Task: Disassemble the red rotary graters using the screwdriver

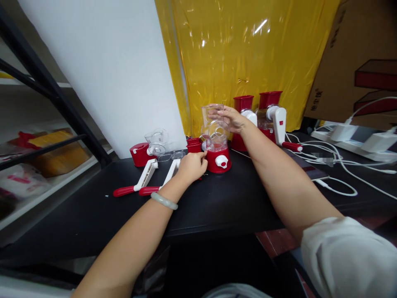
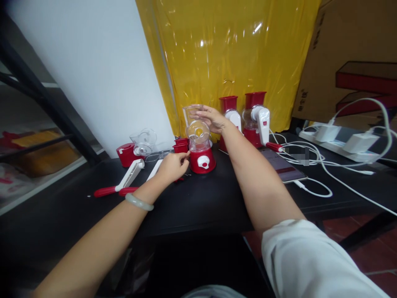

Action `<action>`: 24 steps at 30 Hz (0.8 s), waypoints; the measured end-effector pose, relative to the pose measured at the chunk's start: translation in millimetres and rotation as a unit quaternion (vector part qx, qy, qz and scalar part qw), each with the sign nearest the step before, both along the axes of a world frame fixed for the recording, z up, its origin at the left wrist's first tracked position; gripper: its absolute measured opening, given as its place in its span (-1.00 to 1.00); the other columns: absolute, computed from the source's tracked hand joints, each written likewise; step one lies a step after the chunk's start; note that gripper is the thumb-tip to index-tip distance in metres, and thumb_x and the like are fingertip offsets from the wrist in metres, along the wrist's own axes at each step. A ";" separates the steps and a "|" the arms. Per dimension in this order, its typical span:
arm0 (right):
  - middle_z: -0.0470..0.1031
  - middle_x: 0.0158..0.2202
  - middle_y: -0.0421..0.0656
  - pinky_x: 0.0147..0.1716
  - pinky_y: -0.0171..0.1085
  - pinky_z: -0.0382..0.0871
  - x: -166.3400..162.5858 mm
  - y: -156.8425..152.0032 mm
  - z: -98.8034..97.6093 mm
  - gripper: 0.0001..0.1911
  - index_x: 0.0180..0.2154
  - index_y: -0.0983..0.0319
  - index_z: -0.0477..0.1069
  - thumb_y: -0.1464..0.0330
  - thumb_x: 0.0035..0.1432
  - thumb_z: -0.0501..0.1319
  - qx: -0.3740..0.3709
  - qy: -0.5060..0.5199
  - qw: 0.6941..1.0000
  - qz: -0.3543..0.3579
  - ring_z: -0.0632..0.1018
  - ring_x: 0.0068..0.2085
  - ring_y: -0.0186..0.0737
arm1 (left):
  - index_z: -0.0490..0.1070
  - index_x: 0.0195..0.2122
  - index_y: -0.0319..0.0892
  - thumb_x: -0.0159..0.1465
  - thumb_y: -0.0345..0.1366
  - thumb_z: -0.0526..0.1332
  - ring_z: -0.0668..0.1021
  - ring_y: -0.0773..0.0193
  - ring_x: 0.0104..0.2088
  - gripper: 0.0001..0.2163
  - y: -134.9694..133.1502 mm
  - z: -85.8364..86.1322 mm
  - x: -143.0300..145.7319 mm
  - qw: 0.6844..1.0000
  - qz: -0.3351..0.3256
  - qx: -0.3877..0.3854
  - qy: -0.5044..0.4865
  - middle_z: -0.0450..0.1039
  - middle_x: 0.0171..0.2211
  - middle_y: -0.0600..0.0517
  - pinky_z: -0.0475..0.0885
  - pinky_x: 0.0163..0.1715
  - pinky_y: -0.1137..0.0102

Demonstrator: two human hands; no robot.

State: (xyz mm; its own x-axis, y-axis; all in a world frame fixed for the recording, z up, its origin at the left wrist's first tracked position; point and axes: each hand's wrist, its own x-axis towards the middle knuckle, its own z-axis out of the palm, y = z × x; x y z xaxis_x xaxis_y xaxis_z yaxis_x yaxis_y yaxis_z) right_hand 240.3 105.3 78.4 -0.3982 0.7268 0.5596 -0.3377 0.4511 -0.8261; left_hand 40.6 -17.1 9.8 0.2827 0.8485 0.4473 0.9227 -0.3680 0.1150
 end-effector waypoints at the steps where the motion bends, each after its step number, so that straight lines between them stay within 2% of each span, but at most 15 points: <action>1: 0.56 0.03 -0.09 0.13 -0.06 0.38 0.7 0.4 0.6 -0.45 -0.11 0.14 0.46 0.12 -0.17 0.45 0.002 -0.001 1.000 -0.003 0.51 0.11 -0.09 | 0.58 -0.04 -0.15 0.29 -0.32 0.09 0.63 0.12 -0.28 -0.68 0.2 -0.2 -0.5 1.000 0.000 -0.002 -0.004 0.64 -0.30 -0.08 0.47 -0.22 0.31; 4: 0.56 0.03 -0.09 0.17 -0.03 0.35 5.0 1.5 4.3 -0.43 -0.09 0.15 0.44 0.08 -0.14 0.44 0.014 0.003 1.000 -0.016 0.51 0.13 -0.08 | 0.57 -0.04 -0.15 0.29 -0.32 0.11 0.64 0.10 -0.22 -0.70 2.4 -3.3 -2.4 0.999 -0.010 -0.005 -0.043 0.64 -0.26 -0.09 0.49 -0.14 0.26; 7: 0.55 0.04 -0.10 0.17 0.02 0.35 12.2 0.6 13.1 -0.39 -0.06 0.12 0.42 -0.01 -0.12 0.41 0.037 0.012 0.998 -0.042 0.47 0.17 -0.04 | 0.45 0.09 -0.17 0.31 -0.26 0.15 0.59 0.07 -0.01 -0.66 7.9 -9.7 -2.8 0.986 -0.057 0.001 -0.156 0.57 -0.02 -0.14 0.45 0.03 0.19; 10: 0.53 0.06 -0.11 0.16 0.05 0.36 20.4 -3.9 26.2 -0.34 -0.03 0.09 0.40 -0.07 -0.13 0.39 0.067 0.019 0.995 -0.075 0.44 0.20 0.00 | 0.21 0.25 -0.20 0.28 -0.14 0.23 0.43 0.04 0.21 -0.46 17.7 -15.7 1.1 0.948 -0.121 -0.013 -0.293 0.32 0.23 -0.24 0.37 0.16 0.14; 12: 0.52 0.08 -0.11 0.17 0.06 0.35 25.0 -9.0 35.5 -0.32 -0.01 0.08 0.40 -0.09 -0.13 0.38 0.089 0.019 0.992 -0.090 0.44 0.21 0.03 | 0.11 0.28 -0.23 0.23 -0.07 0.30 0.34 0.01 0.28 -0.32 26.7 -16.9 6.0 0.918 -0.141 -0.059 -0.367 0.21 0.29 -0.32 0.34 0.19 0.12; 15: 0.50 0.10 -0.11 0.18 0.05 0.34 29.3 -19.5 47.7 -0.28 0.03 0.08 0.38 -0.11 -0.12 0.37 0.111 0.011 0.988 -0.104 0.43 0.21 0.05 | 0.04 0.29 -0.24 0.08 -0.05 0.43 0.33 -0.04 0.28 -0.14 41.8 -12.7 14.2 0.889 -0.143 -0.138 -0.413 0.18 0.29 -0.37 0.30 0.22 0.09; 18: 0.48 0.11 -0.11 0.16 0.03 0.38 30.8 -31.6 56.1 -0.26 0.07 0.06 0.36 -0.11 -0.10 0.36 0.112 0.001 0.987 -0.112 0.42 0.22 0.07 | 0.03 0.31 -0.23 -0.07 -0.06 0.52 0.41 -0.06 0.22 -0.01 53.3 -4.0 21.4 0.888 -0.129 -0.186 -0.399 0.24 0.25 -0.37 0.31 0.20 0.09; 21: 0.49 0.10 -0.12 0.11 0.00 0.43 31.8 -40.9 61.3 -0.27 0.11 0.03 0.33 -0.08 -0.07 0.36 0.097 -0.001 0.990 -0.098 0.42 0.21 0.05 | 0.06 0.31 -0.23 -0.16 -0.05 0.55 0.47 -0.02 0.14 0.06 55.6 4.9 26.0 0.902 -0.099 -0.187 -0.375 0.34 0.17 -0.34 0.36 0.16 0.13; 24: 0.49 0.08 -0.13 0.08 -0.01 0.46 35.3 -44.1 65.6 -0.27 0.15 0.00 0.30 -0.06 -0.04 0.36 0.081 0.008 0.992 -0.097 0.43 0.21 0.04 | 0.07 0.31 -0.25 -0.17 -0.07 0.56 0.51 0.03 0.09 0.06 46.2 17.1 23.2 0.914 -0.070 -0.147 -0.372 0.40 0.10 -0.31 0.41 0.10 0.19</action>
